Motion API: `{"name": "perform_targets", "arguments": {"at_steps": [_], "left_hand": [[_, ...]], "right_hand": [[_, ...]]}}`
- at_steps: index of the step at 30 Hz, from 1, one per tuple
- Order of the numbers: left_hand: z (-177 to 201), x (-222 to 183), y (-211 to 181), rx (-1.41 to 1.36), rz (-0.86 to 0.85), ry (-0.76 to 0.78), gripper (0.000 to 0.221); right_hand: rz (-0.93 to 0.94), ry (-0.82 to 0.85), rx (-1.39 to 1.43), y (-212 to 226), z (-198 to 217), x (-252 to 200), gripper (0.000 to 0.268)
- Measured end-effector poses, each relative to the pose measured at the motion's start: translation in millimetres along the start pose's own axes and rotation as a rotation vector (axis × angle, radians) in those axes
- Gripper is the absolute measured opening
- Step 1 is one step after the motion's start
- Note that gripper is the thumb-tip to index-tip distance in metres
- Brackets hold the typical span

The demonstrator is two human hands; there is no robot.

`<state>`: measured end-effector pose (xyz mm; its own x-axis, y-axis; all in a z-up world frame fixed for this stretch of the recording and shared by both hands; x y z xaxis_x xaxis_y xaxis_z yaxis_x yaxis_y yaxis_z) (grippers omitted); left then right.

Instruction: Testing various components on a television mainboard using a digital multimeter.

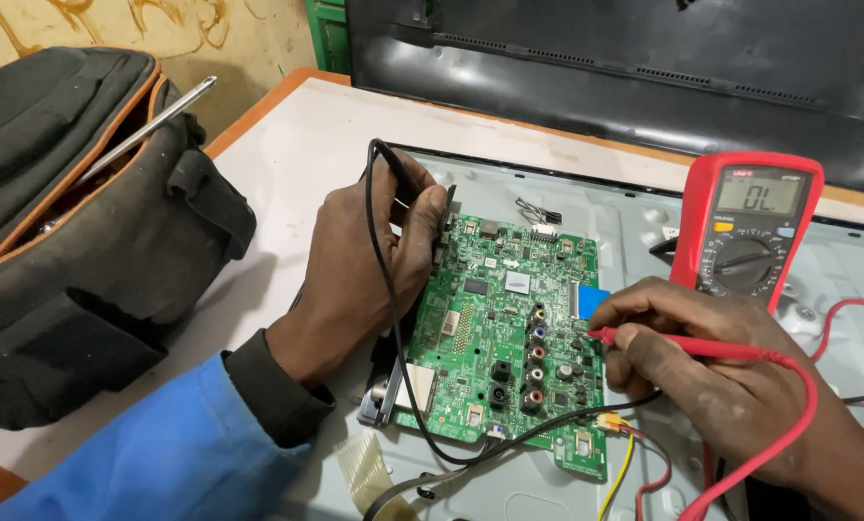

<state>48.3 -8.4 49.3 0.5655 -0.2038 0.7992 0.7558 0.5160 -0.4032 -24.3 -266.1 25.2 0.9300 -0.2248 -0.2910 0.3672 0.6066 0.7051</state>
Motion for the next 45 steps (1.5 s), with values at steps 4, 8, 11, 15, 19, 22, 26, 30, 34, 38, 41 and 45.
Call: {"name": "perform_targets", "arguments": {"at_steps": [4,8,11,15,19,22,26,30,34,38,41,45], "left_hand": [[0.8,0.8,-1.2,-0.008,0.002,0.005,0.014],[0.6,1.0,-1.7,-0.023,-0.016,0.005,0.014],[0.2,0.6,-1.7,-0.02,-0.002,0.01,0.015],[0.8,0.0,-0.9,0.004,-0.021,0.004,0.017],[0.1,-0.2,-1.2,-0.004,-0.019,-0.002,0.015],[1.0,0.4,-2.5,0.019,-0.01,0.0,0.016],[0.5,-0.3,-1.7,0.01,-0.001,0.005,0.016],[0.2,-0.8,0.5,0.022,0.004,-0.005,0.015],[1.1,0.2,-1.8,0.015,0.001,0.004,0.017],[1.5,0.8,-2.4,0.008,0.005,0.006,0.017],[0.8,0.7,-1.6,0.011,0.013,0.012,0.018],[1.0,0.5,-1.6,-0.017,0.024,0.008,0.016]], "right_hand": [[-0.004,-0.003,0.007,0.6,0.5,-0.6,0.032],[0.003,-0.012,-0.033,-1.2,0.6,1.3,0.032],[-0.005,-0.015,-0.032,1.0,0.4,-1.0,0.032],[-0.016,-0.015,-0.01,-0.2,0.2,0.4,0.03],[0.015,-0.016,-0.038,0.4,1.4,0.6,0.033],[-0.024,-0.009,-0.005,0.6,0.5,-0.3,0.032],[-0.066,-0.011,0.022,3.1,-0.3,-3.2,0.03],[-0.062,-0.013,-0.01,3.9,0.4,-2.4,0.03],[-0.074,-0.012,0.009,0.2,0.1,-1.5,0.03],[0.035,-0.025,0.028,-4.9,0.0,4.4,0.021],[0.045,-0.049,0.101,-0.5,-0.1,1.1,0.012],[0.042,-0.108,0.044,1.0,2.7,-0.1,0.012]]}}
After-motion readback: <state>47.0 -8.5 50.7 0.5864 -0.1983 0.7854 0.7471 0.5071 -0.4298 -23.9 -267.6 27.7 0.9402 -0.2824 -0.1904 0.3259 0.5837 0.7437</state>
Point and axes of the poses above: each hand's wrist, its own x-axis towards the middle knuckle, its own z-axis out of the back of the hand, y = z × x, the point moved 7 cm from there along x, towards the middle knuckle, and after that the axes turned 10 degrees about -z, right-handed, at the moved point
